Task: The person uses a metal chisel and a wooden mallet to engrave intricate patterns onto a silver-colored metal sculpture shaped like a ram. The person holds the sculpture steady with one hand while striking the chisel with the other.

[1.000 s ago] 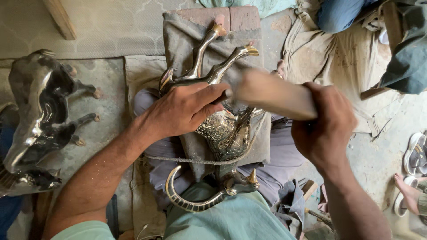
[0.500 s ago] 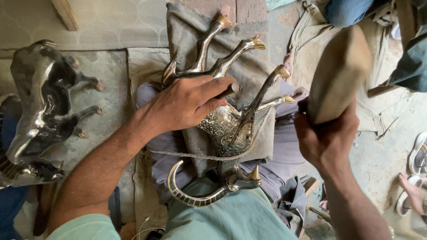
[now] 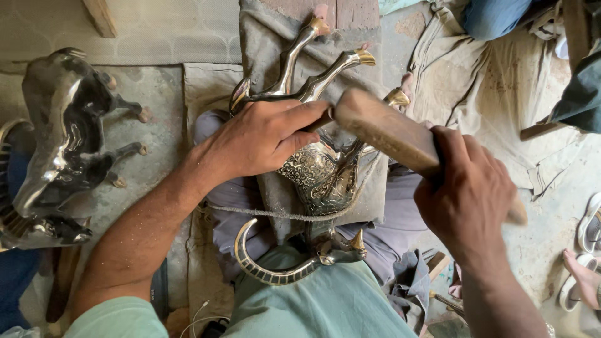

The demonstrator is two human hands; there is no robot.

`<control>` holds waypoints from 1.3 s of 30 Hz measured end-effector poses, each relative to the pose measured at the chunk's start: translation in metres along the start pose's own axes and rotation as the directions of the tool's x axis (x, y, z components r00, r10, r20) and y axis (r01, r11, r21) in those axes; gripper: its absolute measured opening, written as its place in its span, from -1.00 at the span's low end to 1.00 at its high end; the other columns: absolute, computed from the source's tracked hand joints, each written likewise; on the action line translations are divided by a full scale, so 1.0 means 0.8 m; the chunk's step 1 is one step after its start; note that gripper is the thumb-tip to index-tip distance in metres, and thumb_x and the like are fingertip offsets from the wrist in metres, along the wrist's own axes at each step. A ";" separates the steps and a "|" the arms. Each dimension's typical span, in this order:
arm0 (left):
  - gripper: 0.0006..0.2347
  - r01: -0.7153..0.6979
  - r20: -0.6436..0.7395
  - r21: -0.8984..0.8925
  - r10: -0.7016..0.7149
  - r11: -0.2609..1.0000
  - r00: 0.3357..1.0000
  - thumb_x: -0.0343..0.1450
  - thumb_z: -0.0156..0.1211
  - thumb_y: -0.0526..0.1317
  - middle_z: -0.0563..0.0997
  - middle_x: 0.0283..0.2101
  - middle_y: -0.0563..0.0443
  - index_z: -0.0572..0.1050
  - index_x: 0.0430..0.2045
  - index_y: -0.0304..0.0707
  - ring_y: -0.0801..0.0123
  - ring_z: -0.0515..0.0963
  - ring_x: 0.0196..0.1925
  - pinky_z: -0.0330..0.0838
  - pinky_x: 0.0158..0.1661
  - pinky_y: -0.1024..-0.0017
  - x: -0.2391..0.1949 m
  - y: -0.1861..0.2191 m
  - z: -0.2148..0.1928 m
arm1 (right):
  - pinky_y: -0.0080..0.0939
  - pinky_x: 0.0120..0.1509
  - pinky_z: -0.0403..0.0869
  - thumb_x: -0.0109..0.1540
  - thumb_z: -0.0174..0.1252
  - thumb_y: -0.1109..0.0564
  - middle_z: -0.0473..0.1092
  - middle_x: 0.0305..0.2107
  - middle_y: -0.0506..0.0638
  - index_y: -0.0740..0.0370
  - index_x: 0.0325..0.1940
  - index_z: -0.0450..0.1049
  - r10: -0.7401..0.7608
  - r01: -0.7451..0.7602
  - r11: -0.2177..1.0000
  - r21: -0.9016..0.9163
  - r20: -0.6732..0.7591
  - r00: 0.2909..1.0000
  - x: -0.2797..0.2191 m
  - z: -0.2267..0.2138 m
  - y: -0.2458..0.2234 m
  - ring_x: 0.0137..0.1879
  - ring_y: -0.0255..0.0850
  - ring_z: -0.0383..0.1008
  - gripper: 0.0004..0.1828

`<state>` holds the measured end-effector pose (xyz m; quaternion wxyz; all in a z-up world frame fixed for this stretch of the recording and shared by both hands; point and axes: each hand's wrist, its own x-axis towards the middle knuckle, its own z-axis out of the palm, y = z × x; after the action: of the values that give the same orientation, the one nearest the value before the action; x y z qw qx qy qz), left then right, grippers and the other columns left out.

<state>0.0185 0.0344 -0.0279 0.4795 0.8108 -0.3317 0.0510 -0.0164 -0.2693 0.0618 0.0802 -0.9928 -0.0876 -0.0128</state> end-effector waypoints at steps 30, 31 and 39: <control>-0.72 0.301 -0.652 0.044 -0.201 0.953 0.731 0.57 0.24 -0.23 0.63 -0.40 -0.08 0.36 -0.03 -0.53 0.41 0.63 -0.46 0.46 -0.45 0.43 -0.088 0.009 0.094 | -0.09 0.01 0.36 0.36 0.16 0.18 0.32 -0.18 0.01 -0.04 0.54 0.16 -0.759 0.678 0.606 -0.416 -0.046 0.650 0.076 -0.090 -0.110 -0.16 -0.14 0.34 -0.34; -0.78 0.290 -0.650 0.175 -0.111 0.941 0.752 0.57 0.17 -0.24 0.62 -0.37 -0.10 0.36 -0.04 -0.45 0.33 0.64 -0.41 0.49 -0.39 0.38 -0.089 0.006 0.095 | -0.09 0.01 0.37 0.37 0.18 0.08 0.33 -0.23 -0.08 -0.14 0.50 0.23 -0.846 0.626 0.403 -0.668 -0.011 0.533 0.078 -0.094 -0.108 -0.19 -0.19 0.36 -0.39; -0.88 0.287 -0.606 0.116 -0.161 0.951 0.779 0.53 0.28 -0.33 0.55 -0.45 0.03 0.46 -0.28 -0.41 0.45 0.55 -0.54 0.40 -0.50 0.41 -0.095 -0.009 0.105 | -0.16 0.09 0.31 0.46 0.15 0.13 0.41 -0.14 -0.09 -0.19 0.47 0.30 -0.741 0.672 0.609 -0.422 -0.001 0.671 0.071 -0.091 -0.095 -0.11 -0.20 0.34 -0.51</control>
<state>-0.0558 0.0056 -0.1090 0.4763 0.8328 -0.0601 0.2756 0.0256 -0.1972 0.1475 -0.1218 -0.8663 -0.4614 -0.1478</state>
